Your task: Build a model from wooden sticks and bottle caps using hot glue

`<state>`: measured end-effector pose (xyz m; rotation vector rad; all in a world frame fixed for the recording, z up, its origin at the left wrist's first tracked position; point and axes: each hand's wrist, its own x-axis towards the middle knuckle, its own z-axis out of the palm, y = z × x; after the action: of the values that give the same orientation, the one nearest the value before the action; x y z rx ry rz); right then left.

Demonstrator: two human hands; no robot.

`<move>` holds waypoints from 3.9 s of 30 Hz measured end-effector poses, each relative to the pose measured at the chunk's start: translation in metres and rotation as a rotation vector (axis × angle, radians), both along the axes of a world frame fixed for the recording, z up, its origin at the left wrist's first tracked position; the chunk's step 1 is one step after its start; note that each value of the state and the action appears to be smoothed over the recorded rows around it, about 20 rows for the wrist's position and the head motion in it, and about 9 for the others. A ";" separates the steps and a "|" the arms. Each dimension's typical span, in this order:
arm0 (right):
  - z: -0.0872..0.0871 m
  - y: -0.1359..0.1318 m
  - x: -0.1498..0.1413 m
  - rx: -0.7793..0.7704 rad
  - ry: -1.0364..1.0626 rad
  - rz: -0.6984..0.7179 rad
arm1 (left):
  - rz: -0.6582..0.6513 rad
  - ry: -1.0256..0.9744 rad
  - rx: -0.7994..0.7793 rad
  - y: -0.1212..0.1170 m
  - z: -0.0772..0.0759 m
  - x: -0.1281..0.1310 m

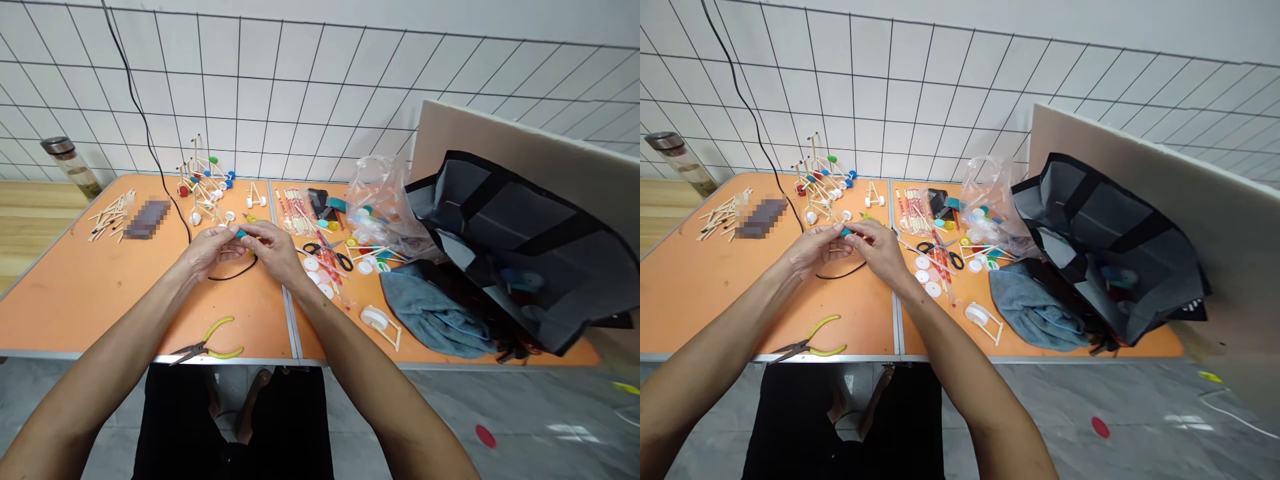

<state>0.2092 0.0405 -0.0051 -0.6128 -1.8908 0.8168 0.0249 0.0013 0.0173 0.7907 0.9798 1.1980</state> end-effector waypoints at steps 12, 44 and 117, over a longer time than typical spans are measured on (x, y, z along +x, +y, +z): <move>-0.002 0.000 0.000 0.004 -0.024 -0.100 | 0.063 0.008 0.039 -0.001 0.002 0.002; 0.002 -0.012 -0.006 0.011 0.088 -0.149 | -0.013 -0.122 -0.066 -0.006 0.003 0.011; -0.001 -0.010 -0.006 0.038 -0.041 -0.188 | 0.120 -0.083 -0.087 -0.006 0.006 0.011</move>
<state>0.2028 0.0309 -0.0059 -0.7754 -1.8491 0.6503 0.0356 -0.0051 0.0228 0.6160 1.0157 1.2721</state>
